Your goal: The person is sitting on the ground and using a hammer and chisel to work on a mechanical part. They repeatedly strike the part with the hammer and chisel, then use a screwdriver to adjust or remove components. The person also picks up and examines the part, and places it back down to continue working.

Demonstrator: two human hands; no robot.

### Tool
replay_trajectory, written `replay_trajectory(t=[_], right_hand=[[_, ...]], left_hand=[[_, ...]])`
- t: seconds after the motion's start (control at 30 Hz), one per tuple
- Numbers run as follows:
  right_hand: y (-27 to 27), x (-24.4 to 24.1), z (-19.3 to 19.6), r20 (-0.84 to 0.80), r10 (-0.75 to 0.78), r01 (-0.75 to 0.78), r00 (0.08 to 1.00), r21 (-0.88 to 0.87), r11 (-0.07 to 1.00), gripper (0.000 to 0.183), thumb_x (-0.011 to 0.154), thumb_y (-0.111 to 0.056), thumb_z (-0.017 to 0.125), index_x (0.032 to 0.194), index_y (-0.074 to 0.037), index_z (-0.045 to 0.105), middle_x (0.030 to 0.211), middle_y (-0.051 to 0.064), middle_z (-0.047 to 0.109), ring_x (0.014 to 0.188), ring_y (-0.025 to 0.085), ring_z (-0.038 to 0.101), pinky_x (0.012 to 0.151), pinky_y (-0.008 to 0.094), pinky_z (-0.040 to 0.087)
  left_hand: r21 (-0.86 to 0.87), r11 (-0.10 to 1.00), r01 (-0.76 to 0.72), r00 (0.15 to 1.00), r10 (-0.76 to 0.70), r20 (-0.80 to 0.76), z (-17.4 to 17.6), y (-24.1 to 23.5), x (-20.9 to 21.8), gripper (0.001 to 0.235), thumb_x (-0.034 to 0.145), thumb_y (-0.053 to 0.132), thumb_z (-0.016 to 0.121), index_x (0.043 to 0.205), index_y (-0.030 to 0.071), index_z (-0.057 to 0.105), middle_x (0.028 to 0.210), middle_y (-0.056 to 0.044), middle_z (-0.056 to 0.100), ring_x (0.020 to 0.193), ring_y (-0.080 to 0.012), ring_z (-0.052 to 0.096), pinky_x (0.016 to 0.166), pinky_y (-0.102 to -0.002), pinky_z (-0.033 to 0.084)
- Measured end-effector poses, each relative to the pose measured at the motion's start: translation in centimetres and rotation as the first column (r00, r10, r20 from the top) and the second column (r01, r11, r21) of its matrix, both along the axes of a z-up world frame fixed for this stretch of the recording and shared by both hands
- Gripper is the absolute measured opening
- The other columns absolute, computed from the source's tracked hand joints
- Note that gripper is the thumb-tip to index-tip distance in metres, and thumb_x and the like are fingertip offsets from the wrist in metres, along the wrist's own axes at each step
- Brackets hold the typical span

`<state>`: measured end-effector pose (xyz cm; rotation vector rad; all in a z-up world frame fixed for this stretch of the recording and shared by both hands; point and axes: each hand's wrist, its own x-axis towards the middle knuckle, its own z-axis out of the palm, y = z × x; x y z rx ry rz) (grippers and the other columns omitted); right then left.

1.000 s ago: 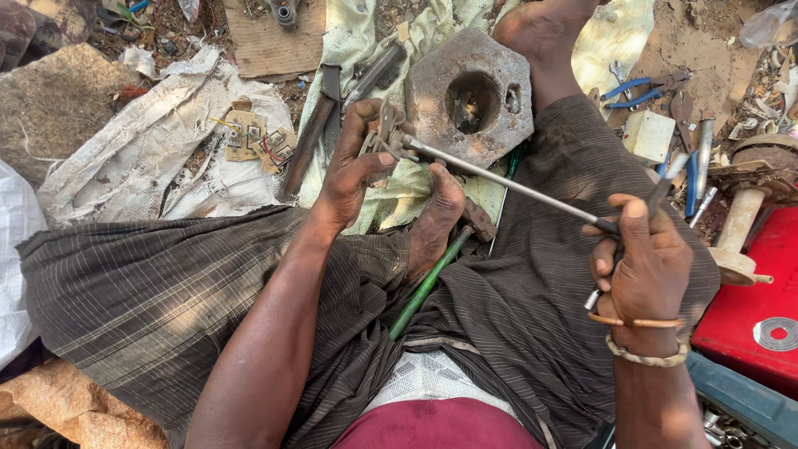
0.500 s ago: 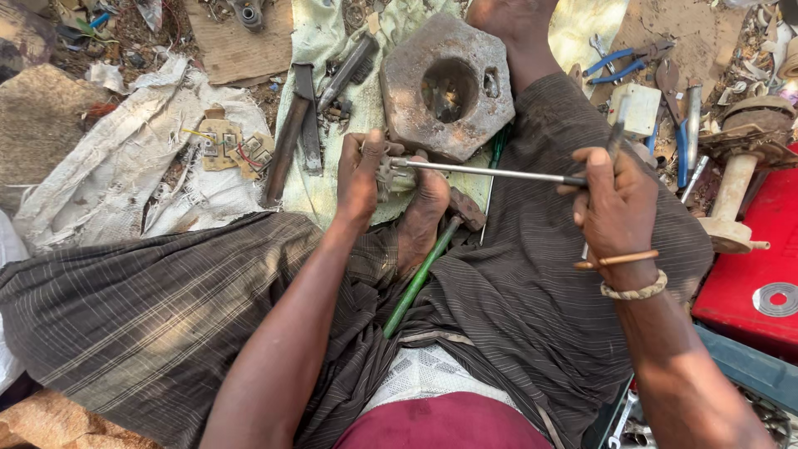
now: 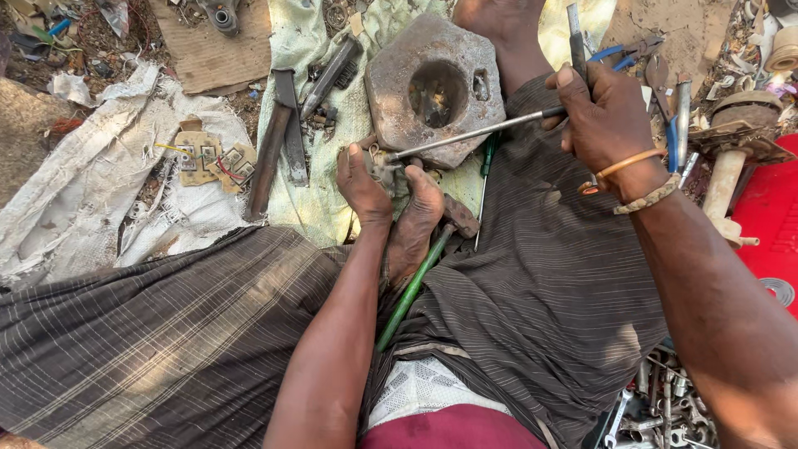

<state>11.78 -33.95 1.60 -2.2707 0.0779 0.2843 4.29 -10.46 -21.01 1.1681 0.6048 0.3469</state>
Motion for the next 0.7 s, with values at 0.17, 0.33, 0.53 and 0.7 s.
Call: replay_trajectory(t=[0.17, 0.33, 0.53, 0.7], right_hand=[[-0.4, 0.1, -1.8, 0.076, -0.007, 0.022, 0.997, -0.188, 0.982, 0.042, 0.113, -0.044, 0.06, 0.104, -0.003, 0.064, 0.07, 0.007, 0.063, 0.055, 0.011, 0.052, 0.05, 0.029, 0.04], [-0.2, -0.3, -2.8, 0.14, -0.015, 0.069, 0.99, -0.393, 0.917, 0.051, 0.104, -0.046, 0.078, 0.087, -0.002, 0.058, 0.067, 0.007, 0.058, 0.06, 0.016, 0.054, 0.054, 0.033, 0.044], [1.3, -1.5, -1.8, 0.033, -0.137, 0.14, 0.99, -0.331, 0.933, 0.048, 0.098, -0.044, 0.082, 0.088, -0.006, 0.056, 0.066, 0.005, 0.056, 0.059, 0.012, 0.049, 0.053, 0.03, 0.041], [1.4, -1.5, -0.9, -0.193, -0.321, 0.288, 0.927, -0.179, 0.941, 0.047, 0.095, -0.047, 0.08, 0.088, -0.007, 0.056, 0.068, -0.002, 0.051, 0.058, 0.009, 0.04, 0.049, 0.029, 0.034]], left_hand=[[0.246, 0.969, -0.002, 0.993, 0.031, -0.117, 0.6, 0.5, -0.1, 0.054, 0.108, 0.043, 0.043, 0.106, 0.0, 0.077, 0.082, -0.007, 0.067, 0.076, -0.0206, 0.062, 0.073, -0.035, 0.05], [0.517, 0.856, 0.024, 0.993, 0.039, -0.11, 0.8, 0.5, -0.2, 0.056, 0.11, 0.043, 0.035, 0.103, 0.004, 0.075, 0.091, -0.01, 0.069, 0.087, -0.0256, 0.062, 0.081, -0.039, 0.049], [0.509, 0.858, 0.07, 0.977, 0.044, -0.208, 0.8, 0.8, -0.6, 0.054, 0.112, 0.039, 0.033, 0.099, 0.002, 0.07, 0.093, -0.015, 0.057, 0.091, -0.0302, 0.053, 0.086, -0.042, 0.043], [0.59, 0.804, 0.074, 0.986, 0.028, -0.161, 0.8, 0.8, -0.3, 0.056, 0.115, 0.037, 0.029, 0.099, 0.001, 0.069, 0.09, -0.013, 0.06, 0.091, -0.0304, 0.053, 0.085, -0.043, 0.042]])
